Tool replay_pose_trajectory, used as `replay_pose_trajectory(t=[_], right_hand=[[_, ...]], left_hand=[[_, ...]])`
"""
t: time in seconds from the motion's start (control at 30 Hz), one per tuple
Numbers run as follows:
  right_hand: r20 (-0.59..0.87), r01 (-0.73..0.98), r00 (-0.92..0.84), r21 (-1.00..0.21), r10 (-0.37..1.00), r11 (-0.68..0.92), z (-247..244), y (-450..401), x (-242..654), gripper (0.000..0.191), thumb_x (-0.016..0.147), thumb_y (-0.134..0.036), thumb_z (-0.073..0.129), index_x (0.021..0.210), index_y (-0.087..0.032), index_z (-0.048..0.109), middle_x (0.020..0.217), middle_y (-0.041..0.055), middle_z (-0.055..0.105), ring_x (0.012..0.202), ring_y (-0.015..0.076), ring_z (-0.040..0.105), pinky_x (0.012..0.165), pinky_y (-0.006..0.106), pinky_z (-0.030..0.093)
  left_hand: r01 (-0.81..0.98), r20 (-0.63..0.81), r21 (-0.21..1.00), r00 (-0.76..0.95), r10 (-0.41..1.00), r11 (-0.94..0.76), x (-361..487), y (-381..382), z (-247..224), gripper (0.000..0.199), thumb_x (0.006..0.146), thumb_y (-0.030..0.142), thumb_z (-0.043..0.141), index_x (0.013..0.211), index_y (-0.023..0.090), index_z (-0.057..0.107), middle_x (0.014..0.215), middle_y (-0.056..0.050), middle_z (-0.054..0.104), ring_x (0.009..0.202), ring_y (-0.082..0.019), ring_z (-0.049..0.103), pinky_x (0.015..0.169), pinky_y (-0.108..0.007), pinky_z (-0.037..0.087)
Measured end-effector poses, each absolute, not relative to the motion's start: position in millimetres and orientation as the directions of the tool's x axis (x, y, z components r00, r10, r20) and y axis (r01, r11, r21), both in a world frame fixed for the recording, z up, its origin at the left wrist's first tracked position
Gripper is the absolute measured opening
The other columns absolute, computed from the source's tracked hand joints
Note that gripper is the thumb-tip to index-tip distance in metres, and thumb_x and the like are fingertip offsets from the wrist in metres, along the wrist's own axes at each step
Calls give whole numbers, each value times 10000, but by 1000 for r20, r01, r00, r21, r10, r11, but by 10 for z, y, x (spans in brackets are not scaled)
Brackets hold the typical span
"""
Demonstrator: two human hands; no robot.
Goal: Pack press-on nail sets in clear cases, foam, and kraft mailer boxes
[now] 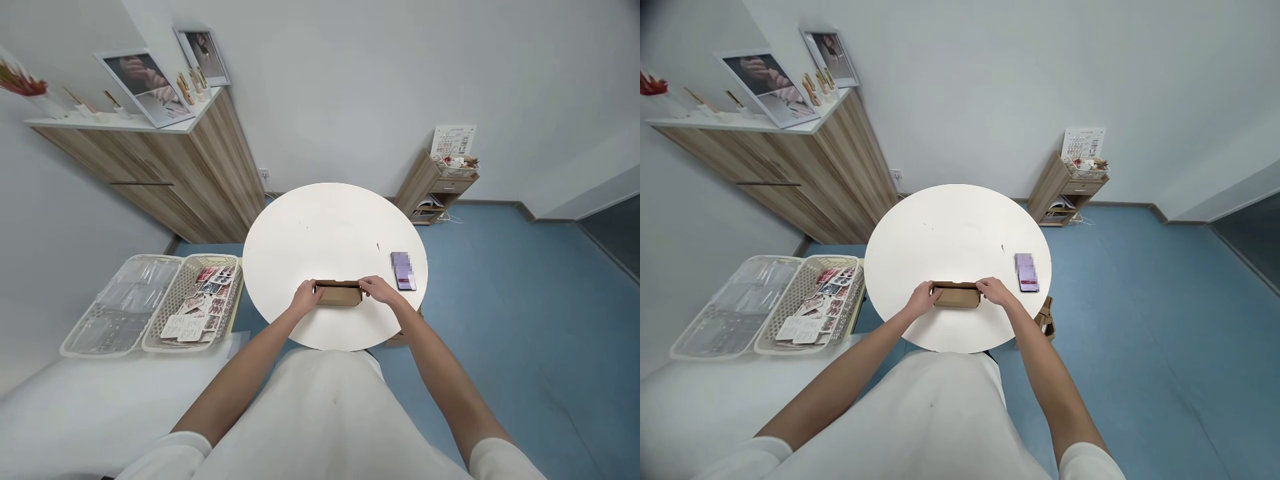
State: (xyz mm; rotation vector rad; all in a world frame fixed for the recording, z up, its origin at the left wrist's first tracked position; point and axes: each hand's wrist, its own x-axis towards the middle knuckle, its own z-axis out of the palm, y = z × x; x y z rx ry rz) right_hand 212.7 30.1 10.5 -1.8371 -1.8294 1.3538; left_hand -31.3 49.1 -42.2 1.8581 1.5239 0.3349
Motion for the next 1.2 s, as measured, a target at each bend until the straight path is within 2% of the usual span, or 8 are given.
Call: replay_pose_trajectory(t=[0.1, 0.2, 0.43, 0.53, 0.77, 0.9, 1.07, 1.2], right_hand=[[-462, 650, -242, -730, 854, -211, 60, 323, 2200, 257, 782, -356, 416, 721, -196, 608, 886, 19, 615, 633, 117, 534, 604, 238, 403], [-470, 614, -279, -758, 837, -221, -12, 313, 2278, 275, 764, -335, 482, 969, -220, 624, 1067, 44, 593, 662, 124, 564, 650, 259, 427], [-433, 617, -306, -768, 848, -169, -109, 270, 2298, 403, 792, -314, 460, 1180, -220, 515, 965, 42, 630, 735, 146, 589, 668, 269, 449], [-411, 609, -281, -774, 867, -170, -131, 260, 2273, 421, 805, -328, 436, 1207, -212, 490, 974, 47, 626, 743, 146, 592, 667, 272, 453], [-350, 598, -238, -787, 906, -147, -213, 229, 2202, 425, 825, -352, 399, 1214, -202, 481, 928, 40, 636, 766, 153, 585, 736, 291, 444], [-330, 586, -220, -797, 918, -146, -271, 235, 2178, 415, 833, -359, 383, 1202, -200, 485, 918, 36, 633, 760, 152, 586, 781, 307, 433], [-300, 523, -184, -836, 936, -166, -331, 242, 2135, 406, 845, -361, 358, 1191, -192, 487, 888, 33, 621, 749, 140, 576, 778, 302, 437], [-265, 481, -150, -862, 953, -164, -367, 238, 2103, 399, 840, -364, 365, 1167, -186, 507, 850, 27, 617, 728, 136, 564, 757, 305, 447]], left_hand=[[728, -198, 681, 284, 938, -76, -319, 492, -444, 232, 790, 337, 433, 932, 204, 559, 893, -46, 573, 857, -185, 522, 722, -283, 413], [717, -194, 694, 283, 939, -73, -319, 499, -469, 209, 785, 306, 442, 922, 208, 566, 907, -47, 572, 864, -181, 526, 723, -277, 414], [686, -197, 727, 234, 952, -18, -350, 453, -414, 279, 765, 322, 491, 1013, 201, 532, 974, -51, 558, 800, -157, 553, 709, -265, 428], [654, -205, 756, 203, 958, 23, -415, 409, -397, 340, 742, 332, 534, 1050, 192, 503, 1008, -48, 550, 679, -115, 557, 680, -257, 443], [653, -107, 757, 116, 987, 6, -448, 419, -446, 263, 695, 268, 590, 936, 173, 550, 948, -58, 541, 771, -135, 541, 704, -259, 441], [554, -157, 830, 130, 979, 60, -424, 453, -456, 297, 669, 209, 605, 958, 194, 535, 846, -14, 552, 666, -100, 526, 633, -230, 436], [464, -249, 868, 102, 963, 175, -429, 484, -463, 453, 606, 191, 663, 1033, 182, 511, 841, -14, 546, 613, -79, 510, 583, -215, 427], [398, -295, 887, 96, 951, 234, -438, 508, -487, 482, 585, 178, 682, 1039, 169, 522, 857, -29, 564, 609, -74, 511, 587, -210, 426]])
